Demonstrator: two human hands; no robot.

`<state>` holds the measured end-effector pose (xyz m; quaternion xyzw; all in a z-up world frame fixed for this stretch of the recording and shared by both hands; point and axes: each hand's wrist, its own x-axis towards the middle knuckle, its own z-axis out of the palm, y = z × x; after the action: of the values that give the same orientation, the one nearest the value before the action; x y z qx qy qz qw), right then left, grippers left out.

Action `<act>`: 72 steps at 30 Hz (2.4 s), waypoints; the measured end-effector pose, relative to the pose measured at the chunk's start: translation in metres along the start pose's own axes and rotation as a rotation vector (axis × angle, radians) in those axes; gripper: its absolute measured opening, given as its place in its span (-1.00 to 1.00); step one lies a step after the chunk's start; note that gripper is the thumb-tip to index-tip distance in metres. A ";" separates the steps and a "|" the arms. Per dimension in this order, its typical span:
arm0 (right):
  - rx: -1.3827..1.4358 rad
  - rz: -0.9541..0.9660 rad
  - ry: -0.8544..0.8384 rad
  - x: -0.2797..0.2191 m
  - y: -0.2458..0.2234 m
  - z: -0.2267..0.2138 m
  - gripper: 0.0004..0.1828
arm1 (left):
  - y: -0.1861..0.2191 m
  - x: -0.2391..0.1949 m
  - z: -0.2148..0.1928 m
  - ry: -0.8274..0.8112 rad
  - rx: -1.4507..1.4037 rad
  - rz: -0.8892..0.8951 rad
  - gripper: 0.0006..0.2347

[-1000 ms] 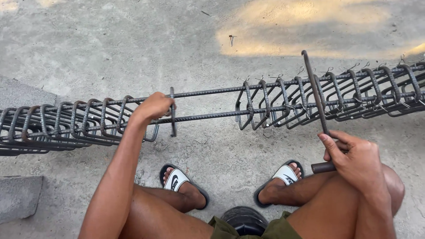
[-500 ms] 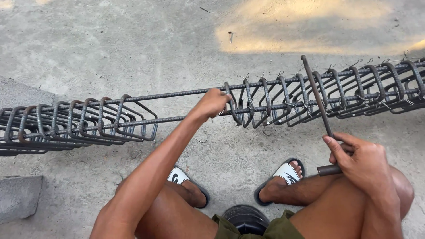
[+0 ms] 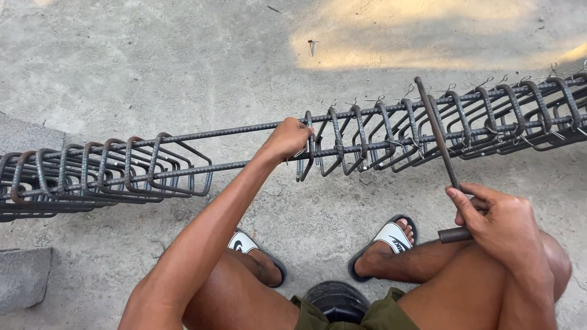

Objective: Tying rebar stirrups to longitudinal bars using a manual wire twisting tool

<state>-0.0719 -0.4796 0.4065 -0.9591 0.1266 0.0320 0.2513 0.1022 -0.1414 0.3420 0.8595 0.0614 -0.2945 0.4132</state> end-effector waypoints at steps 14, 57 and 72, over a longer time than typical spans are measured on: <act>-0.033 0.018 -0.040 0.002 -0.007 0.004 -0.66 | -0.001 -0.001 0.007 -0.001 -0.084 -0.043 -0.69; -0.327 -0.110 -0.155 0.090 -0.057 0.047 -0.53 | 0.014 -0.050 -0.034 0.179 0.050 0.265 -0.75; -0.408 -0.317 -0.280 0.092 -0.063 0.084 -0.44 | 0.013 -0.054 -0.007 -0.107 -0.791 0.393 -0.70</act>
<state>0.0339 -0.4058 0.3514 -0.9838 -0.0700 0.1491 0.0704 0.0657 -0.1372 0.3847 0.6142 -0.0164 -0.2081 0.7610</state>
